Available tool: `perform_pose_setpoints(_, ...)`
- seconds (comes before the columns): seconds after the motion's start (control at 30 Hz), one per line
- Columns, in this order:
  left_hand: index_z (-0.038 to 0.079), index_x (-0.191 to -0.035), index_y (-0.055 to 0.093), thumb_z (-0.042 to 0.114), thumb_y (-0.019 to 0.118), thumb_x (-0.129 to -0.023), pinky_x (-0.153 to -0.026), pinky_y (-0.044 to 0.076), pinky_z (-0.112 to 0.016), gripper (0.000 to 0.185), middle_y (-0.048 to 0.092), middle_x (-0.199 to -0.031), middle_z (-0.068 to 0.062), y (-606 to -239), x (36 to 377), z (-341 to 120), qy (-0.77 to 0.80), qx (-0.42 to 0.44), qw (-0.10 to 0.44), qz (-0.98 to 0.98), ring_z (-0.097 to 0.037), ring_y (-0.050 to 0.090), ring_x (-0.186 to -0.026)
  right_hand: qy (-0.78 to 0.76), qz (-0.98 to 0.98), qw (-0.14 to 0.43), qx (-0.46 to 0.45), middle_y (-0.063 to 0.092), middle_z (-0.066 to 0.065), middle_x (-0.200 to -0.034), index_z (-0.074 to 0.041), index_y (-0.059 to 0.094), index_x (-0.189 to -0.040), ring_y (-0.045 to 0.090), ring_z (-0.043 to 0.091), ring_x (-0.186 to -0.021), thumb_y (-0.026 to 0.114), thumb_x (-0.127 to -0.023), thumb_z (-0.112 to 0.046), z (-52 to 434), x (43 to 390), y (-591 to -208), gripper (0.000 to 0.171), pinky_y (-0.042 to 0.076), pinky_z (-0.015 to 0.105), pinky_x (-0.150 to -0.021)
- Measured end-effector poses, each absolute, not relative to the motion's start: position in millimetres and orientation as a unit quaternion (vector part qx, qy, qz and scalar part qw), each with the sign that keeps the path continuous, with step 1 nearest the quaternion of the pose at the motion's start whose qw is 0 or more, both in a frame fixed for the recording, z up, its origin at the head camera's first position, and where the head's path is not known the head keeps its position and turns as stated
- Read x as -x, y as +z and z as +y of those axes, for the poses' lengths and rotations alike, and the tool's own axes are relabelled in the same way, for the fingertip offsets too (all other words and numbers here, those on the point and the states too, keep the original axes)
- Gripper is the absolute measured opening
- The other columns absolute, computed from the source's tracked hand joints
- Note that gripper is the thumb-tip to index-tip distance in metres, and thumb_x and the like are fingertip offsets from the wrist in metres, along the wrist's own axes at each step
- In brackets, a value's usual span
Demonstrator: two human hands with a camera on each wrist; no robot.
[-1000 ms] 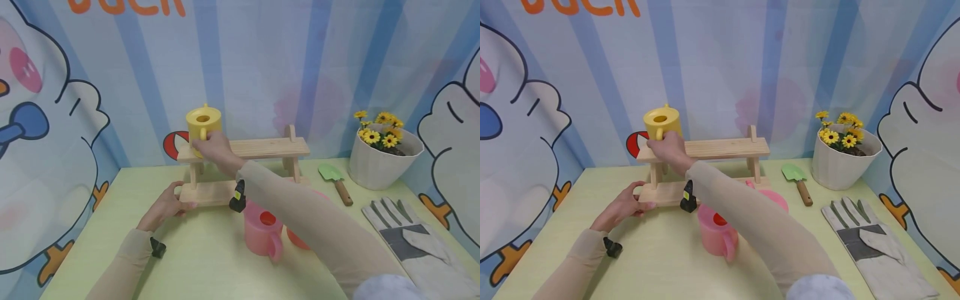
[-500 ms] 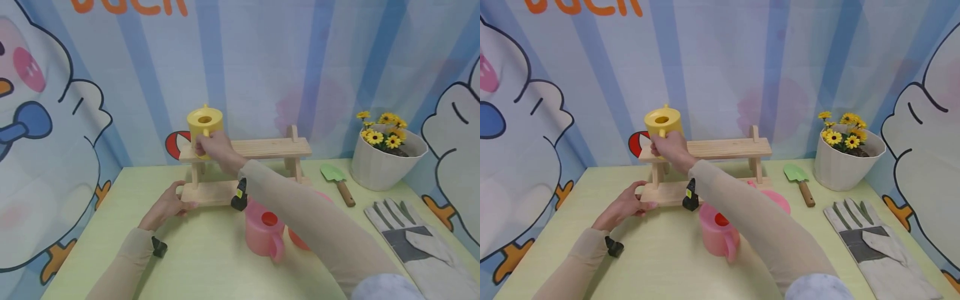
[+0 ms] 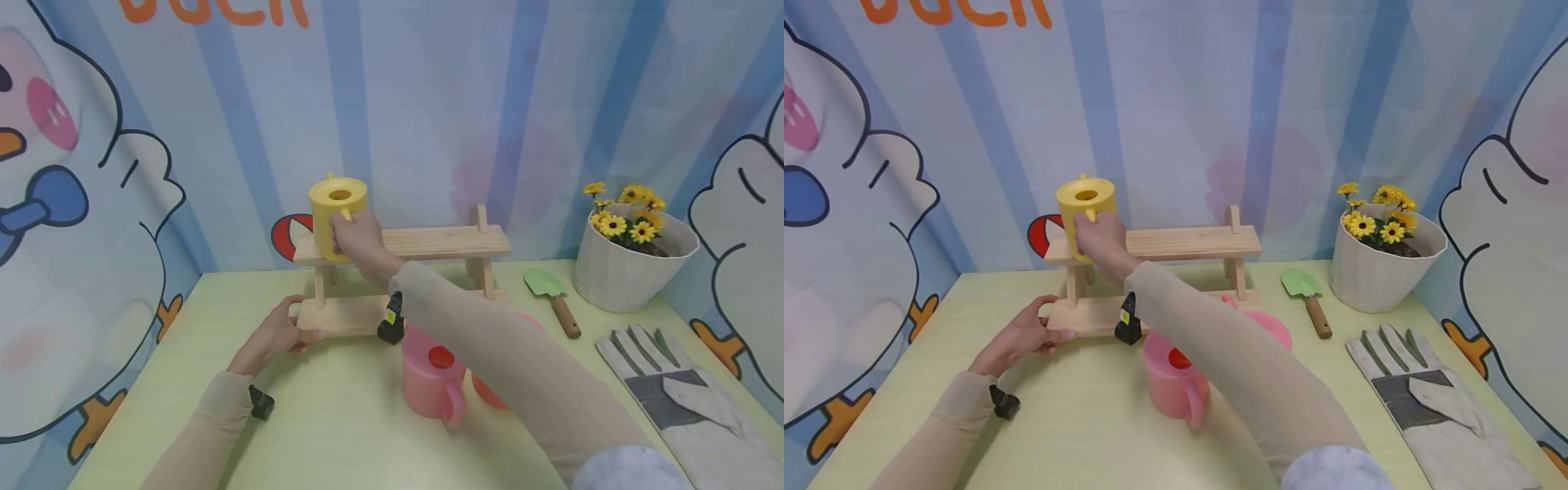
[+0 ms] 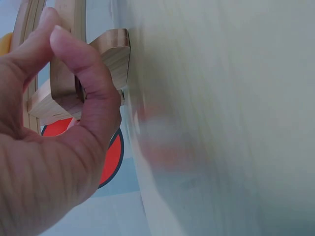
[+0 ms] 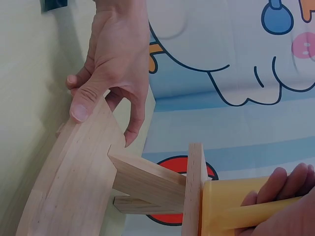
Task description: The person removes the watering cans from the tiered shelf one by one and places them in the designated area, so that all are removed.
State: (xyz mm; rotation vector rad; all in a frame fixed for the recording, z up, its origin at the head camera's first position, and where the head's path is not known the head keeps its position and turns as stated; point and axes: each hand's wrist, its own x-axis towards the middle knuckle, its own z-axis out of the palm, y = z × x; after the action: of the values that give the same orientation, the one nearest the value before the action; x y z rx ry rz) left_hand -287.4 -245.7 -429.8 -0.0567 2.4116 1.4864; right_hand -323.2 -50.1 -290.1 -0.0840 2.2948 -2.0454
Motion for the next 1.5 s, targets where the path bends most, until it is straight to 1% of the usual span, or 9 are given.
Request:
perform_pose_setpoints(0.17,0.008,-0.171,0.015,0.02,0.086,-0.097,-0.069,0.055,-0.025,0.104,0.068,-0.118,-0.017,-431,287,-247,0.519,0.024,0.155,0.84,-0.011,0.062,-0.064,-0.651,0.758,0.017,0.023,0.054,-0.004,-0.065,-0.016,0.056,-0.07,0.057,0.014,-0.071,0.055,-0.109,-0.022,-50,320,-293,0.039,0.05,0.031,-0.078)
perform_pose_setpoints(0.3,0.008,-0.171,0.016,0.02,0.086,-0.096,-0.07,0.056,-0.026,0.104,0.069,-0.118,-0.016,-432,287,-247,0.519,0.023,0.156,0.84,-0.012,0.062,-0.064,-0.645,0.763,0.011,0.026,0.054,-0.004,-0.065,-0.016,0.053,-0.068,0.058,0.015,-0.073,0.055,-0.109,-0.024,-49,317,-294,0.041,0.05,0.032,-0.078)
perform_pose_setpoints(0.47,0.008,-0.172,0.015,0.021,0.086,-0.097,-0.072,0.055,-0.028,0.103,0.069,-0.118,-0.016,-430,286,-246,0.516,0.018,0.157,0.842,-0.012,0.063,-0.066,-0.638,0.769,0.008,0.02,0.055,-0.003,-0.071,-0.017,0.051,-0.069,0.057,0.016,-0.076,0.055,-0.109,-0.025,-49,312,-291,0.041,0.049,0.032,-0.076)
perform_pose_setpoints(0.6,0.008,-0.172,0.015,0.02,0.086,-0.097,-0.071,0.056,-0.027,0.104,0.069,-0.12,-0.016,-428,286,-246,0.52,0.021,0.154,0.84,-0.012,0.063,-0.065,-0.635,0.772,0.008,0.022,0.057,-0.002,-0.076,-0.016,0.052,-0.072,0.058,0.016,-0.079,0.055,-0.109,-0.026,-48,305,-286,0.038,0.049,0.032,-0.076)
perform_pose_setpoints(0.87,0.005,-0.171,0.014,0.016,0.086,-0.096,-0.067,0.056,-0.025,0.105,0.068,-0.12,-0.019,-429,288,-246,0.529,0.021,0.148,0.835,-0.01,0.061,-0.062,-0.632,0.774,0.006,0.038,0.057,-0.001,-0.075,-0.015,0.052,-0.072,0.055,0.015,-0.073,0.055,-0.109,-0.028,-41,290,-278,0.04,0.047,0.029,-0.068)
perform_pose_setpoints(1.03,0.005,-0.171,0.013,0.015,0.086,-0.096,-0.065,0.055,-0.024,0.105,0.068,-0.118,-0.018,-430,287,-246,0.532,0.019,0.149,0.833,-0.01,0.06,-0.062,-0.638,0.769,0.001,0.046,0.056,-0.001,-0.071,-0.015,0.051,-0.069,0.055,0.016,-0.072,0.055,-0.107,-0.025,-35,280,-279,0.04,0.047,0.029,-0.068)
perform_pose_setpoints(1.17,0.005,-0.172,0.012,0.016,0.086,-0.096,-0.066,0.055,-0.025,0.106,0.067,-0.123,-0.02,-429,286,-247,0.53,0.016,0.151,0.834,-0.011,0.06,-0.063,-0.642,0.765,0.007,0.052,0.056,0.0,-0.069,-0.014,0.05,-0.068,0.055,0.016,-0.072,0.055,-0.107,-0.022,-30,271,-281,0.04,0.047,0.03,-0.069)
perform_pose_setpoints(1.33,0.006,-0.172,0.012,0.019,0.086,-0.097,-0.069,0.055,-0.025,0.106,0.068,-0.127,-0.021,-428,286,-247,0.525,0.015,0.153,0.837,-0.011,0.061,-0.063,-0.641,0.766,0.011,0.047,0.056,0.0,-0.065,-0.014,0.052,-0.067,0.052,0.016,-0.067,0.055,-0.107,-0.023,-26,261,-284,0.041,0.044,0.029,-0.066)
perform_pose_setpoints(1.5,0.007,-0.172,0.013,0.02,0.086,-0.097,-0.07,0.055,-0.025,0.105,0.068,-0.13,-0.023,-429,287,-248,0.521,0.019,0.152,0.84,-0.01,0.062,-0.064,-0.639,0.768,0.008,0.033,0.057,-0.001,-0.064,-0.014,0.054,-0.067,0.052,0.015,-0.066,0.056,-0.106,-0.024,-24,254,-290,0.04,0.043,0.027,-0.063)
